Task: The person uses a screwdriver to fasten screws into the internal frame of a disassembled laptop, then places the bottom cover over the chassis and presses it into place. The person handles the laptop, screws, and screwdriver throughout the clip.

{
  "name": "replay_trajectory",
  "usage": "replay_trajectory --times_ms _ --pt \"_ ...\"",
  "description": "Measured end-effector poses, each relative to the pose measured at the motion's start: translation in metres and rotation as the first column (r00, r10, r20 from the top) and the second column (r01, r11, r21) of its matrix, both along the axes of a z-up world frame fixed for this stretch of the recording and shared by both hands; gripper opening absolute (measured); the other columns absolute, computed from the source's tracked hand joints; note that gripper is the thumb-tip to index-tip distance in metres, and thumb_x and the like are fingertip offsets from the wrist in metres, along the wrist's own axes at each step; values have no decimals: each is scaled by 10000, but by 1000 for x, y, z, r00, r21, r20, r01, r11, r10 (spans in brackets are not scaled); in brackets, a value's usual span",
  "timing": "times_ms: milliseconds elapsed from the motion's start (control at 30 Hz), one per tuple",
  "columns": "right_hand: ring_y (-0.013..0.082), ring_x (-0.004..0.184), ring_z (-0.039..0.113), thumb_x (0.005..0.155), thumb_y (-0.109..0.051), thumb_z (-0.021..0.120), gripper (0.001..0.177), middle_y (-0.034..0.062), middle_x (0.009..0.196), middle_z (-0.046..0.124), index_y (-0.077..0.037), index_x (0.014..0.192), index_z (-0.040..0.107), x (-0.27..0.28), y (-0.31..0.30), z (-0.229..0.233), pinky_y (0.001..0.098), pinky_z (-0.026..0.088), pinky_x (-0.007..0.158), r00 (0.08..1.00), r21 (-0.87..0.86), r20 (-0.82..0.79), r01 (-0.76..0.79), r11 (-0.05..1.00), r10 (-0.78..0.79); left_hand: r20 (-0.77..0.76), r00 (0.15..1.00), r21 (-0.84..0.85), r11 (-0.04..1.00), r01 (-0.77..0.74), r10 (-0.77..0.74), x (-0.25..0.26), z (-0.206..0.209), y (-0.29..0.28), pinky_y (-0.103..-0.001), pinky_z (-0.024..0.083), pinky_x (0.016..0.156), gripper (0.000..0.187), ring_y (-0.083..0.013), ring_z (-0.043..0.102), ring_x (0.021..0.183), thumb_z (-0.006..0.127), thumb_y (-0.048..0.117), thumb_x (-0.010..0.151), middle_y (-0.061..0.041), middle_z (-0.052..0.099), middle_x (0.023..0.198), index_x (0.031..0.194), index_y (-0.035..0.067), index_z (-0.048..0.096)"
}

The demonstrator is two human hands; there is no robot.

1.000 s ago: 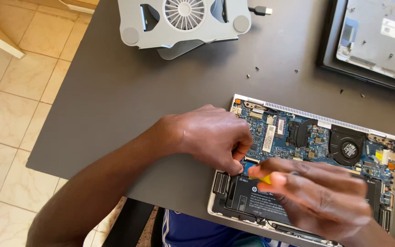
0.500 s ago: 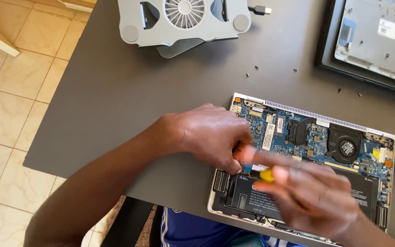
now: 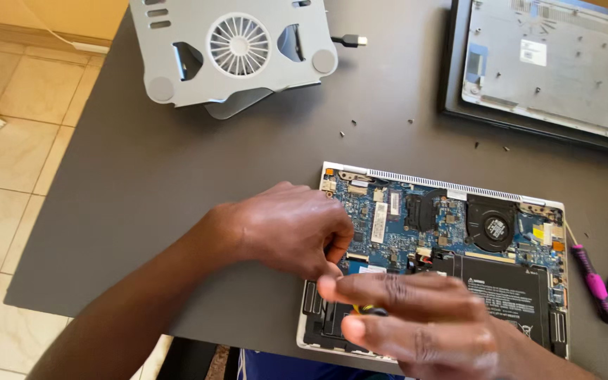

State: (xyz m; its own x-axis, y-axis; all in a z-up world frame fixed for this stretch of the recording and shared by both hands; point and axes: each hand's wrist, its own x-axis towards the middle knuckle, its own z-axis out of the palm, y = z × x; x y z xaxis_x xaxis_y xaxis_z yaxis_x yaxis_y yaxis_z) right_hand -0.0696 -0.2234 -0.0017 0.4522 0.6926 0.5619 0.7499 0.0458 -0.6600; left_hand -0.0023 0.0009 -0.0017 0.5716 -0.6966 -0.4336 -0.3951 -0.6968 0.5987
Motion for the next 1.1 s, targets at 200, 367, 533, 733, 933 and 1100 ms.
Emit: replay_trajectory --times_ms 200,367,533,733,933,1100 --pt "282 957 842 895 -11 781 364 224 1128 758 -40 1243 679 6 -1 -4 332 687 698 995 59 43 82 995 -85 -2 1000 17 1000 2 -2 -1 2 -1 -422 546 678 282 -235 738 769 778 407 678 -29 769 792 816 163 762" --pt "433 1053 781 841 67 664 439 332 1177 682 70 1271 570 11 -6 -13 323 710 722 992 29 122 6 1000 -9 67 998 -80 997 -4 9 -1 0 0 -419 549 669 263 -254 722 772 772 381 675 -27 755 808 845 180 765" --pt "327 1018 814 918 -13 673 326 253 1148 713 -14 1243 639 9 -13 -36 367 690 749 996 94 87 11 995 -19 8 1000 9 1000 4 -4 0 -6 0 -414 556 668 260 -228 740 735 774 388 668 -25 764 758 801 165 760" --pt "223 946 789 858 -25 797 346 156 1121 752 -73 1182 685 1 -15 -33 309 676 722 960 13 192 207 978 -205 20 1000 18 1000 19 -19 -1 -5 -2 -408 556 678 244 -220 742 753 783 371 660 -17 769 769 791 166 761" --pt "221 934 806 856 -60 807 362 122 1166 750 -37 1191 672 6 -12 -1 334 701 740 970 -126 209 152 980 -123 164 985 -43 998 -41 48 -15 0 3 -434 552 710 236 -250 730 803 777 362 697 -31 769 827 832 170 760" --pt "242 950 788 889 -94 783 348 118 1138 770 14 1193 652 10 -12 20 341 644 786 982 -530 169 21 847 81 467 810 -223 934 -281 355 -75 -15 9 -490 529 708 213 -302 711 783 740 346 838 -73 732 858 869 135 731"
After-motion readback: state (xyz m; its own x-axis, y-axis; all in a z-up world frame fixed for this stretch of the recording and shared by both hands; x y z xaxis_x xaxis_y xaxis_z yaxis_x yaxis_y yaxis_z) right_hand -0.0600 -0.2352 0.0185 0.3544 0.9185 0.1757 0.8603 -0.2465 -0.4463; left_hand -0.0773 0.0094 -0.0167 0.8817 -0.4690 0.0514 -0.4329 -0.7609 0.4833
